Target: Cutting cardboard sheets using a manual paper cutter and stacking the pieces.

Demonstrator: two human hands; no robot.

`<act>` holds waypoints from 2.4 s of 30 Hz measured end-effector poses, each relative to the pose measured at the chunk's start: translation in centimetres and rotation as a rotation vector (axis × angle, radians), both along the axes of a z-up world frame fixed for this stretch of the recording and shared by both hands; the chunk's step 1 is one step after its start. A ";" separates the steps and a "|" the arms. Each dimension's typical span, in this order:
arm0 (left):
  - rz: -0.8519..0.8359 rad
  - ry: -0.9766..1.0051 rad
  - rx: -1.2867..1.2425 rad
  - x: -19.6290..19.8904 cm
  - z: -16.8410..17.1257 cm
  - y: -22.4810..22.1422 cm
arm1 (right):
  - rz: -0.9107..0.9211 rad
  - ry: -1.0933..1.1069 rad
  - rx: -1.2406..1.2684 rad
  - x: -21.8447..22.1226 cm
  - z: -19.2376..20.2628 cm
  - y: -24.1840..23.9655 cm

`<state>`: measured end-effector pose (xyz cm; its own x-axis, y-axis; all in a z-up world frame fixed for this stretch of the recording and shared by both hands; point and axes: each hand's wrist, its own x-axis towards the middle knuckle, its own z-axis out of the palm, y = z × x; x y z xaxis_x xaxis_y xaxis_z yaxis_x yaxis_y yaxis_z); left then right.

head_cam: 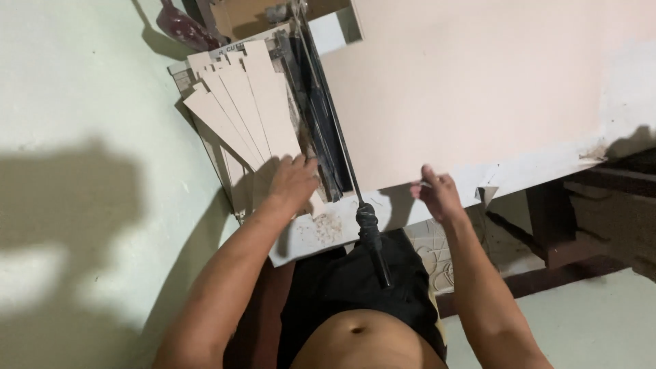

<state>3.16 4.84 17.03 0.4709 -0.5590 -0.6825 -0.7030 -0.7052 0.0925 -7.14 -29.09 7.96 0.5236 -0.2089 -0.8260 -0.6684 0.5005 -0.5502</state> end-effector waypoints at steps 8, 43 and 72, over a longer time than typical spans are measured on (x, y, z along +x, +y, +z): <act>0.485 -0.148 0.005 2.6 -4.2 -3.4 | 0.374 -0.030 -0.207 4.2 1.5 4.1; 0.030 -0.097 -0.433 -1.2 -12.1 -4.3 | 0.521 0.082 -0.300 2.4 11.1 7.0; 0.609 -0.050 0.253 5.6 -3.3 -6.9 | 1.086 0.089 -0.683 7.8 13.5 9.0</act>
<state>8.79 -2.02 13.73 0.6871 -0.0080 -0.7266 -0.1705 -0.9738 -0.1505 0.71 -20.13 21.47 0.6398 -0.1047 -0.7614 -0.6014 -0.6850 -0.4112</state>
